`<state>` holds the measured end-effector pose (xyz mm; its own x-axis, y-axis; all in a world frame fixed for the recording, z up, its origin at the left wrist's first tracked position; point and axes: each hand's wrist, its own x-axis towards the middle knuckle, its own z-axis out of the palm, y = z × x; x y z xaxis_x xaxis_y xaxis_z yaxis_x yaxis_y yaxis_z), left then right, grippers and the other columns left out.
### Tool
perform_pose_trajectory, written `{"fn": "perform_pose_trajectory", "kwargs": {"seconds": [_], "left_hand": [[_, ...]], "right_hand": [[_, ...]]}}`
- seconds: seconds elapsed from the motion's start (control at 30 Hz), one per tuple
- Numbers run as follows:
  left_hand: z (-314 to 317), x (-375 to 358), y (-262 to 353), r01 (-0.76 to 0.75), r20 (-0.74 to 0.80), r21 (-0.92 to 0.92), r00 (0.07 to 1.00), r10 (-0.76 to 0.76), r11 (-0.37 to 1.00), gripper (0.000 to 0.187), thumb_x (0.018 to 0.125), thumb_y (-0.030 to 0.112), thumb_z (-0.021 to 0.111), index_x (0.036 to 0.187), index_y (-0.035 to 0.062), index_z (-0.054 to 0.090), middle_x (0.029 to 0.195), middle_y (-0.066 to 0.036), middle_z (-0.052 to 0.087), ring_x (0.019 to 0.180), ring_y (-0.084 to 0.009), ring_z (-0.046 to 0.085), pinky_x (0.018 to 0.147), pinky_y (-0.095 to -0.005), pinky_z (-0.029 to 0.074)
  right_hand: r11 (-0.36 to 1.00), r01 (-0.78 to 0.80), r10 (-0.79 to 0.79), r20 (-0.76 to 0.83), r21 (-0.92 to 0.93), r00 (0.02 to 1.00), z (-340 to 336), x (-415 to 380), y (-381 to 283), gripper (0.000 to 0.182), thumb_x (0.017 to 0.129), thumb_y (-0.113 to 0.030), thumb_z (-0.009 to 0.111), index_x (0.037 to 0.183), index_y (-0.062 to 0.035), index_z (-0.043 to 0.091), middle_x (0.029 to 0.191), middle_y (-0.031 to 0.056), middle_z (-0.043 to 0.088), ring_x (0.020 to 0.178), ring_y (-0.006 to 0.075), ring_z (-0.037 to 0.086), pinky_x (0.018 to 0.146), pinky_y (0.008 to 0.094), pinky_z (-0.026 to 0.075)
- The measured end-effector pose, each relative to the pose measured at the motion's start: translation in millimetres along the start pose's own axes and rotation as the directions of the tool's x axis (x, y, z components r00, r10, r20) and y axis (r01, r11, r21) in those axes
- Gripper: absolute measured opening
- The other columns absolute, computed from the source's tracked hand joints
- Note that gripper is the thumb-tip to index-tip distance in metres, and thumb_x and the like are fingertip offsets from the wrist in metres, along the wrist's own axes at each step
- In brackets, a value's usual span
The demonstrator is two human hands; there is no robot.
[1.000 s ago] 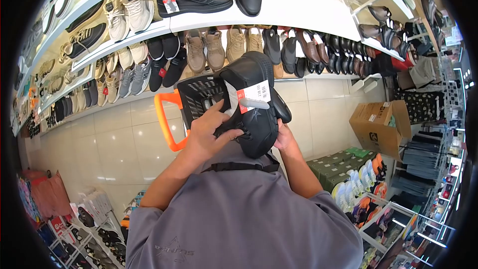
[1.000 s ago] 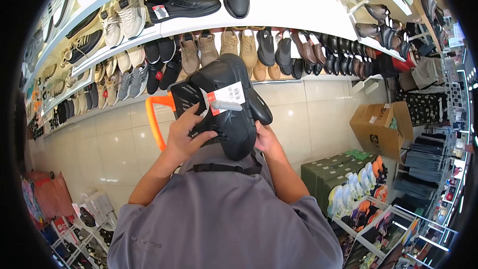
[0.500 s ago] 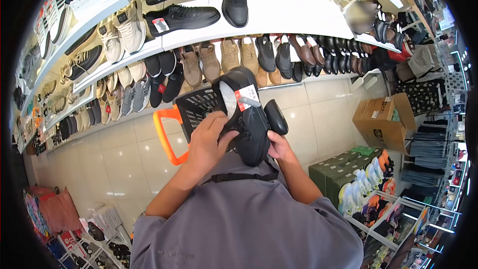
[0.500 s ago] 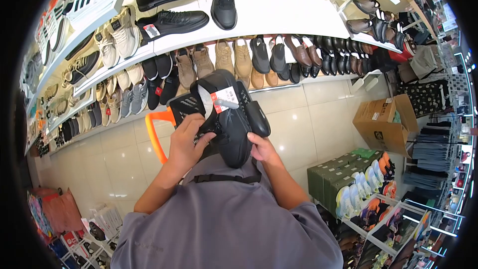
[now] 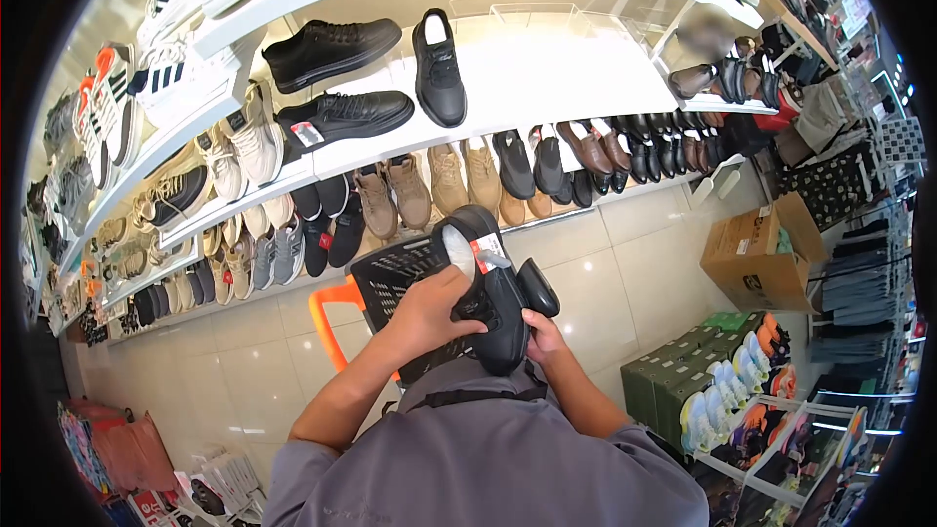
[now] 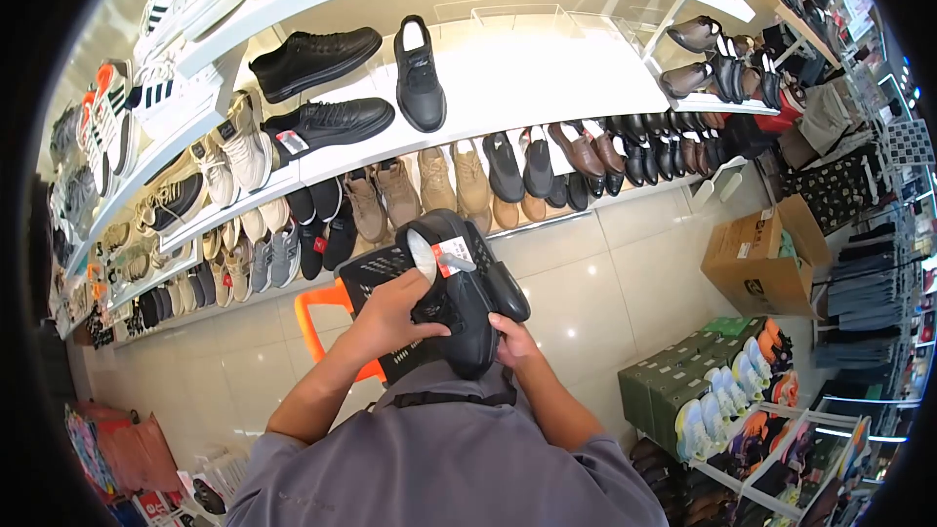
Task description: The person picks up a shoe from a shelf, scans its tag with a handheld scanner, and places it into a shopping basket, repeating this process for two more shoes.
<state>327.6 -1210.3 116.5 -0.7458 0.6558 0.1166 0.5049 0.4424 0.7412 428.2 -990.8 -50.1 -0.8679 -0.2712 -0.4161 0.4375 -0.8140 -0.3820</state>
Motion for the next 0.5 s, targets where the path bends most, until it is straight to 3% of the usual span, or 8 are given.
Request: {"fn": "perform_pose_trajectory", "kwargs": {"seconds": [0.07, 0.17, 0.23, 0.33, 0.5], "left_hand": [[7.5, 22.4, -5.6, -0.013, 0.058, 0.030, 0.998, 0.011, 0.999, 0.053, 0.066, 0.022, 0.084, 0.106, -0.0007, 0.058, 0.094, -0.013, 0.057, 0.086, -0.0353, 0.059, 0.073, -0.0387, 0.049], [12.2, 69.2, 0.6, -0.104, -0.006, 0.102, 0.994, 0.105, 0.989, 0.037, 0.072, 0.017, 0.078, 0.099, -0.0008, 0.059, 0.087, -0.013, 0.054, 0.081, -0.0351, 0.058, 0.070, -0.0406, 0.047], [8.6, 105.5, 3.9, -0.120, -0.044, 0.178, 0.991, 0.130, 0.977, 0.033, 0.073, 0.016, 0.076, 0.094, 0.0003, 0.056, 0.088, -0.013, 0.054, 0.082, -0.0347, 0.057, 0.070, -0.0417, 0.047], [-6.0, 167.6, 2.7, -0.135, -0.144, 0.290, 0.973, 0.182, 0.947, 0.025, 0.074, 0.011, 0.072, 0.091, 0.0020, 0.055, 0.088, -0.013, 0.053, 0.085, -0.0347, 0.056, 0.073, -0.0432, 0.047], [-37.7, 274.7, -28.3, -0.046, -0.342, 0.429, 0.916, 0.210, 0.902, 0.025, 0.073, 0.011, 0.075, 0.088, 0.0009, 0.057, 0.086, -0.014, 0.053, 0.085, -0.0348, 0.056, 0.074, -0.0430, 0.047]], "right_hand": [[0.999, 0.030, -0.031, 0.014, 0.019, 0.999, -4.5, 8.5, -15.7, 0.054, 0.087, -0.017, 0.063, 0.133, 0.0033, 0.046, 0.125, 0.0163, 0.059, 0.113, 0.0281, 0.060, 0.100, 0.0418, 0.047], [0.993, 0.064, -0.072, 0.074, 0.096, 0.995, -9.8, 30.3, -50.9, 0.049, 0.088, -0.017, 0.063, 0.132, 0.0003, 0.049, 0.126, 0.0162, 0.059, 0.114, 0.0267, 0.059, 0.099, 0.0418, 0.047], [0.972, 0.224, -0.221, 0.054, -0.066, 0.974, -5.1, 49.2, -78.7, 0.049, 0.093, -0.022, 0.057, 0.135, 0.0003, 0.043, 0.128, 0.0205, 0.056, 0.117, 0.0316, 0.057, 0.103, 0.0448, 0.043], [0.955, 0.249, -0.220, 0.177, -0.163, 0.959, -11.8, 71.5, -121.8, 0.048, 0.092, -0.019, 0.059, 0.134, -0.0035, 0.042, 0.128, 0.0209, 0.056, 0.118, 0.0340, 0.056, 0.101, 0.0454, 0.043], [0.965, 0.097, -0.083, 0.066, -0.242, 0.994, -51.2, 79.0, -152.5, 0.050, 0.091, -0.017, 0.063, 0.134, -0.0026, 0.041, 0.124, 0.0214, 0.058, 0.113, 0.0334, 0.059, 0.096, 0.0440, 0.046]]}}
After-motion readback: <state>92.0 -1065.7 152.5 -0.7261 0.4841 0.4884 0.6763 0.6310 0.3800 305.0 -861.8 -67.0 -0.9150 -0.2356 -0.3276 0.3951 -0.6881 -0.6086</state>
